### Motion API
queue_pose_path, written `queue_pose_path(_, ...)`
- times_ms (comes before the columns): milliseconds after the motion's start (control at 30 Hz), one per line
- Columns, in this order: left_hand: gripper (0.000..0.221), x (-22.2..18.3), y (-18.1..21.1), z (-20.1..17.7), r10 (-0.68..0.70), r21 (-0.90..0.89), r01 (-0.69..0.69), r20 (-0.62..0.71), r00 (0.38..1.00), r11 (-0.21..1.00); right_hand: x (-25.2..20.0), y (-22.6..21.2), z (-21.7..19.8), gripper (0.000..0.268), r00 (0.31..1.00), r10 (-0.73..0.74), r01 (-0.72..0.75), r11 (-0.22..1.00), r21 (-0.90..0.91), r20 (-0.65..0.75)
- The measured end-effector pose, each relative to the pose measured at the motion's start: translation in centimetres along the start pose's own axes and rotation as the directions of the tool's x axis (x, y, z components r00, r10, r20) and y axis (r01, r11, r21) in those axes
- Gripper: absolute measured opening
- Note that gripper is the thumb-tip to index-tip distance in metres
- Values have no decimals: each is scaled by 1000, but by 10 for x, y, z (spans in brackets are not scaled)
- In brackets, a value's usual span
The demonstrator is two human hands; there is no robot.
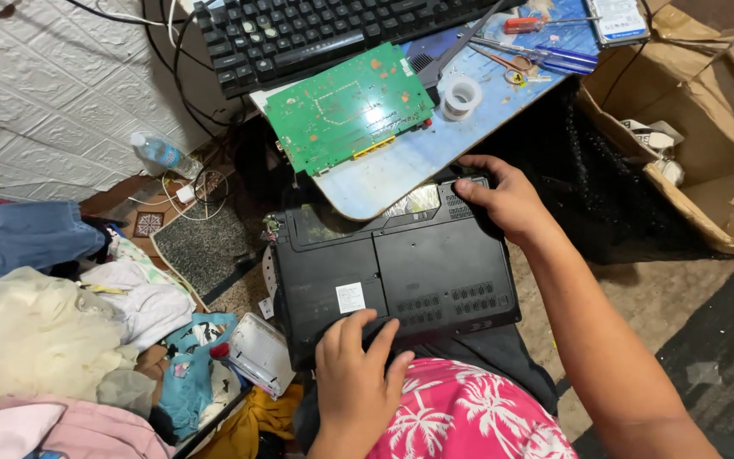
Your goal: The person is reassembling a laptop by fastening internal screws with a screwdriver and then snapping the bottom cover back onto the chassis.
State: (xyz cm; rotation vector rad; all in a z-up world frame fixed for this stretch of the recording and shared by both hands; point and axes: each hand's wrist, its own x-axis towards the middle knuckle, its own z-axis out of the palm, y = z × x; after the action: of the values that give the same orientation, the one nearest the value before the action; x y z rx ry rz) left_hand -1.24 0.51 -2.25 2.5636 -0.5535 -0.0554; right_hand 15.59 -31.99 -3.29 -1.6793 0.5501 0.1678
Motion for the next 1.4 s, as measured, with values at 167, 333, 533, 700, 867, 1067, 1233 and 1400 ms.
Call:
queue_pose_path(167,44,-11,-27,-3,101,64,-96,-81,992,993,9,16,-3,53,998,-55,54,998,32,12)
queue_pose_path(333,62,-24,-49,-3,-1,126,20,-148,989,992,9,16,-2,52,997,-81,81,997,-4,-11)
queue_pose_path(533,52,-16,-48,6,207,164,-185,-132,969,969,5,11,-1,54,998,-55,55,998,-32,1)
queue_pose_path(700,55,-8,-42,7,327,227,-304,-71,942,925,1,5,0,53,999,-49,49,998,-40,4)
queue_pose_path(867,59,4,-32,20,384,302,-360,-23,923,883,3,7,-1,52,998,-69,69,996,-58,6)
queue_pose_path(1067,66,26,-8,35,451,418,-428,48,891,801,9,13,-1,46,996,-89,90,996,-19,20)
queue_pose_path(1233,57,39,7,43,481,513,-443,65,874,735,10,12,-3,43,998,-56,56,998,-16,32)
queue_pose_path(1400,55,41,4,54,500,533,-460,79,863,710,15,20,-4,40,995,-90,91,996,-24,47)
